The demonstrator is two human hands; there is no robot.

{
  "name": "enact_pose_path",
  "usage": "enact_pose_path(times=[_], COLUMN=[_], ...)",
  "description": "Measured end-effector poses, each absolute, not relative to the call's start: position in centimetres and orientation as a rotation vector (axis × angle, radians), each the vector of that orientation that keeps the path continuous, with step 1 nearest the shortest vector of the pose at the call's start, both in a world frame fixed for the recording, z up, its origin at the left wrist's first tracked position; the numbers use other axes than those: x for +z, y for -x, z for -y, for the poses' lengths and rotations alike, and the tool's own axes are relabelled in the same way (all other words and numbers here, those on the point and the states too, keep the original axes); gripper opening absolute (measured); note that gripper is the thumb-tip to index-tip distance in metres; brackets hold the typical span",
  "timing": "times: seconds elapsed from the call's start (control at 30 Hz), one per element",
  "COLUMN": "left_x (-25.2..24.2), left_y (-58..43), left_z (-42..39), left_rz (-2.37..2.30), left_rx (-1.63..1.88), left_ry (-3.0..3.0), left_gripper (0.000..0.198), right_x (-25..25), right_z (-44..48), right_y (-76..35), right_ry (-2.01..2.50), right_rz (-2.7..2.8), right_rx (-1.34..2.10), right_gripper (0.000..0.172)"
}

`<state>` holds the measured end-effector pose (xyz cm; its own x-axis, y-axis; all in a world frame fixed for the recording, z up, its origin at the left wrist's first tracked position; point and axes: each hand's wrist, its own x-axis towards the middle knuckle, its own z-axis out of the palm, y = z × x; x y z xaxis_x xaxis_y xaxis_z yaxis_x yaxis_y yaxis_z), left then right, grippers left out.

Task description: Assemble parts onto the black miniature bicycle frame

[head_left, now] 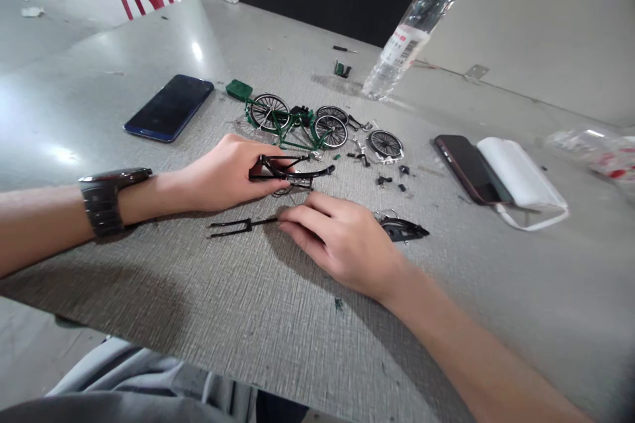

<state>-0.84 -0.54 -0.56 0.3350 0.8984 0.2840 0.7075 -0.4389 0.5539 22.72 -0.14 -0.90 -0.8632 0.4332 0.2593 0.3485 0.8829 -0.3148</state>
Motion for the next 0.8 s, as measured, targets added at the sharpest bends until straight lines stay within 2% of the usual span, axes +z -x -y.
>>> enact_pose_path(times=[0.3,0.6,0.8], left_x=[-0.50,-0.30,-0.30], left_y=[0.82,0.73,0.72], left_z=[0.53,0.59,0.61], left_rz=[-1.437,-1.421,-1.430], left_rx=[0.789,0.796,0.797], left_ry=[-2.279,-2.271,-2.275], left_gripper=[0.030,0.030,0.029], right_x=[-0.97,-0.42,-0.50], right_z=[0.09,-0.15,0.01], right_y=[-22.72,-22.93,-22.91], right_ry=[0.594,0.556,0.497], right_rz=[2.735,2.683,2.703], right_rx=[0.378,0.106,0.184], right_gripper=[0.034,0.031,0.032])
